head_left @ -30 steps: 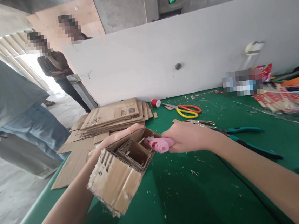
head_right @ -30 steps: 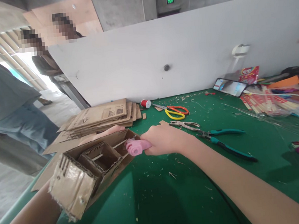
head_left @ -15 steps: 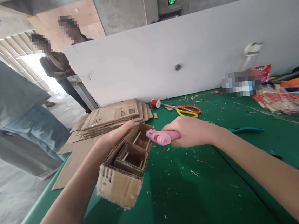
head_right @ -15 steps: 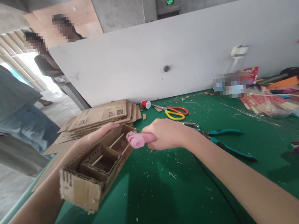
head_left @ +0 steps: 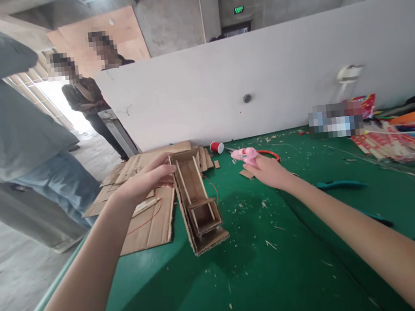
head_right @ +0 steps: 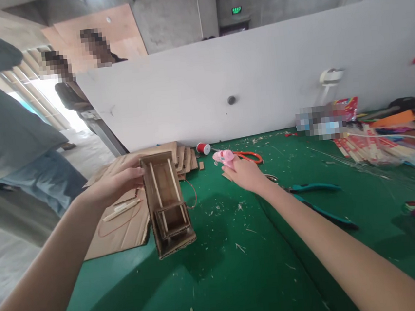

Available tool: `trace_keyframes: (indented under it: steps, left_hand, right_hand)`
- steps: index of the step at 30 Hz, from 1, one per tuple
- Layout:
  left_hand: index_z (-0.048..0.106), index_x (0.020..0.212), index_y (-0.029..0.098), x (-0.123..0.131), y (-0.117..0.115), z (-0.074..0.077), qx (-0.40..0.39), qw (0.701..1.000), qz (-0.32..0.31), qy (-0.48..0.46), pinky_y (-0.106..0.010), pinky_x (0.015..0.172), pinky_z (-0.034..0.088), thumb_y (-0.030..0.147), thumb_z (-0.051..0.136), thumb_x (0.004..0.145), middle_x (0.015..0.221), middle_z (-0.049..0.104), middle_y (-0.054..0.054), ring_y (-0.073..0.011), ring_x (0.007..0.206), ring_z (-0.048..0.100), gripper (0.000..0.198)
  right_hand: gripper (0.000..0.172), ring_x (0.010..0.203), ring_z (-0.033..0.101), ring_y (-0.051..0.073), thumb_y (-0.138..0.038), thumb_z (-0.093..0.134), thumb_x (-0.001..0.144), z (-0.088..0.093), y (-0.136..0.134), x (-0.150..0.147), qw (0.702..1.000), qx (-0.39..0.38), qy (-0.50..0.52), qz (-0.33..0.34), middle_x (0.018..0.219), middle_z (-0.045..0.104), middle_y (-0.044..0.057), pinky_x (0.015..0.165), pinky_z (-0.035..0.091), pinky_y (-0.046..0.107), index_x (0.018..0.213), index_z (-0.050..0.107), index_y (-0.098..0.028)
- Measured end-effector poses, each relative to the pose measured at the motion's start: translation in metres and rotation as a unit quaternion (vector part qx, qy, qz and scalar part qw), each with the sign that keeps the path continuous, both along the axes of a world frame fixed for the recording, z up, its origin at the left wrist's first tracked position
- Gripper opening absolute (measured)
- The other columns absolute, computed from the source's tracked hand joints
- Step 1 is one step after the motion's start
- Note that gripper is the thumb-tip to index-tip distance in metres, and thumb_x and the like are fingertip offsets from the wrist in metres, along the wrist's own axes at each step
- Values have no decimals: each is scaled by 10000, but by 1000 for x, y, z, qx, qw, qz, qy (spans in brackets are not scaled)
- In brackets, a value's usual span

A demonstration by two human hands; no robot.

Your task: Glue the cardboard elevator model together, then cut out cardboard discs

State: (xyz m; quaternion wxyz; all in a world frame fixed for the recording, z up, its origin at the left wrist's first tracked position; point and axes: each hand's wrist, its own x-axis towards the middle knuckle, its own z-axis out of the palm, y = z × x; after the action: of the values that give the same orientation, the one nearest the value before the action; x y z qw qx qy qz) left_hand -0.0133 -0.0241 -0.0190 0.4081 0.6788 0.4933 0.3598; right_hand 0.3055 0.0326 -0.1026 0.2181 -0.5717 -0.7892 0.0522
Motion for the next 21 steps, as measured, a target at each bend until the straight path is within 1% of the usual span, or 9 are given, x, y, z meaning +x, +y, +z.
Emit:
trace_keyframes:
  steps: [3, 6, 9, 13, 15, 17, 19, 21]
  left_hand:
    - [483, 1256, 307, 3, -13, 15, 26, 998, -44, 21, -327, 771, 533, 400, 627, 795, 1183, 587, -49, -226, 1017, 587, 491]
    - [453, 1259, 299, 7, -19, 21, 86, 991, -93, 33, -317, 804, 530, 328, 675, 783, 1243, 553, -63, -227, 1045, 576, 526]
    - [432, 1271, 282, 10, -18, 19, 138, 979, -150, 19, -311, 845, 523, 246, 693, 776, 1319, 497, -85, -234, 1105, 551, 561]
    - [424, 1275, 270, 12, -13, 11, 163, 966, -203, -1, -321, 849, 530, 186, 697, 760, 1410, 403, -107, -251, 1147, 525, 589]
    - [424, 1275, 268, 13, -12, 8, 156, 963, -219, 2, -331, 866, 525, 174, 691, 756, 1429, 387, -107, -256, 1162, 520, 592]
    - [426, 1282, 270, 14, -12, 6, 141, 963, -229, 10, -341, 893, 513, 176, 682, 757, 1424, 404, -99, -262, 1192, 506, 593]
    - [427, 1293, 281, 14, -14, 6, 123, 966, -225, 15, -352, 911, 503, 195, 668, 769, 1410, 429, -88, -261, 1201, 506, 583]
    - [432, 1294, 293, 15, -16, 7, 105, 971, -214, 17, -366, 918, 498, 232, 661, 782, 1408, 439, -79, -266, 1204, 512, 564]
  right_hand:
    - [429, 917, 610, 308, -409, 341, 961, -12, 4, -5, 991, 36, -123, -40, 964, 686, 170, 755, 390, 375, 1122, 590, -99]
    - [450, 976, 584, 321, -450, 354, 962, -17, 4, -8, 982, 41, -169, -73, 1011, 680, 173, 790, 362, 388, 1128, 592, -106]
    - [462, 1016, 558, 326, -469, 366, 957, -21, 4, -10, 979, 56, -176, -92, 1076, 657, 181, 796, 350, 379, 1091, 613, -102]
    - [509, 1023, 544, 328, -440, 295, 981, -27, 6, -13, 970, 90, -192, -120, 1101, 625, 206, 807, 344, 378, 1076, 628, -66]
    - [526, 1011, 550, 329, -432, 276, 985, -28, 7, -15, 969, 90, -193, -127, 1081, 628, 212, 808, 349, 378, 1069, 635, -57]
    - [539, 993, 559, 332, -436, 278, 981, -28, 7, -16, 967, 94, -189, -140, 1063, 633, 223, 806, 359, 384, 1056, 639, -43]
    - [545, 981, 566, 336, -441, 289, 973, -26, 6, -16, 967, 97, -181, -149, 1061, 636, 239, 806, 371, 392, 1051, 638, -30]
    - [557, 984, 569, 347, -455, 304, 960, -21, 4, -14, 970, 89, -178, -142, 1068, 638, 257, 812, 385, 401, 1057, 636, -18]
